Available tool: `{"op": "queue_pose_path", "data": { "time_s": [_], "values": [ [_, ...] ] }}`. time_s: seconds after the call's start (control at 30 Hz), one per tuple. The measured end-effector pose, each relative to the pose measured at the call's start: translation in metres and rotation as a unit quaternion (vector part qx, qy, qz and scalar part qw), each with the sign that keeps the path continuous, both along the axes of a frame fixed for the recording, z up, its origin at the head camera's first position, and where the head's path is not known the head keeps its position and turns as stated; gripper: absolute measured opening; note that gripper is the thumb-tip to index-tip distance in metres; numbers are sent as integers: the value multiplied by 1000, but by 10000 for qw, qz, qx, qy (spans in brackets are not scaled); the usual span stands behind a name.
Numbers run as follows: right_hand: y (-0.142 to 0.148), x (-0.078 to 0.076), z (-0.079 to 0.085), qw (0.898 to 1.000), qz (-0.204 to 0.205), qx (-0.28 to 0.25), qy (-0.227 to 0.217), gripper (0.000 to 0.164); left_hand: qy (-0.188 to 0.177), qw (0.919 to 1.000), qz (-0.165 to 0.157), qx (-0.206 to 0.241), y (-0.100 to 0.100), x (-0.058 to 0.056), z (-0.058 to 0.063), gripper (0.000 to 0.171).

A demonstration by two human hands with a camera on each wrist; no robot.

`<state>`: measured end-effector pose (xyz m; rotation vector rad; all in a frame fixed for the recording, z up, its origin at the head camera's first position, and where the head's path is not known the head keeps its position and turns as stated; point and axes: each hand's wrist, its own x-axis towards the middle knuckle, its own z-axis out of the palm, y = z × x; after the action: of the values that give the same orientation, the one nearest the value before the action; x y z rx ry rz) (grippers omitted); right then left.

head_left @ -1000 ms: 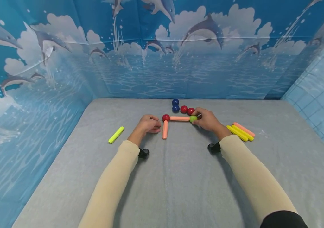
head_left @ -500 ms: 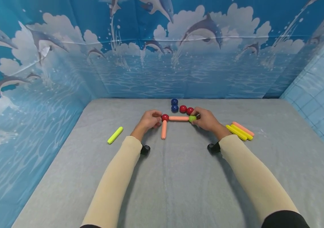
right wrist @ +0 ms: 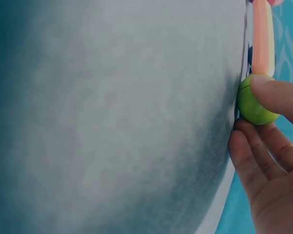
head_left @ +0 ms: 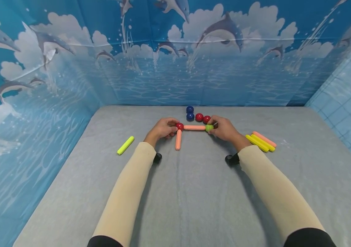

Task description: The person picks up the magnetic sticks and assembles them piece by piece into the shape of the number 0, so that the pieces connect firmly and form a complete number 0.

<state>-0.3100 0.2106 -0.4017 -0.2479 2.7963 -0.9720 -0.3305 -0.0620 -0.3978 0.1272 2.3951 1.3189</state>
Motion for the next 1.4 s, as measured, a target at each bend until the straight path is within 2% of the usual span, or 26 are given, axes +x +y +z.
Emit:
{"op": "queue_pose_path", "data": {
  "time_s": [0.5,0.7,0.83,1.1,1.4],
  "values": [
    [0,2,0,10000,-28,-40,40,25,161,9994,-254,-151,3,1,1,33],
    [0,2,-1,10000,-29,-32,61,26,434,9955,-571,-618,4,1,2,38],
    [0,2,-1,10000,-13,-17,54,26,586,9927,-650,-828,5,-1,1,38],
    [1,2,0,10000,73,34,45,27,342,9955,-539,-705,7,-3,1,37],
    [1,3,2,9997,167,178,90,27,358,9960,-612,-552,6,-6,-1,34]
  ]
}}
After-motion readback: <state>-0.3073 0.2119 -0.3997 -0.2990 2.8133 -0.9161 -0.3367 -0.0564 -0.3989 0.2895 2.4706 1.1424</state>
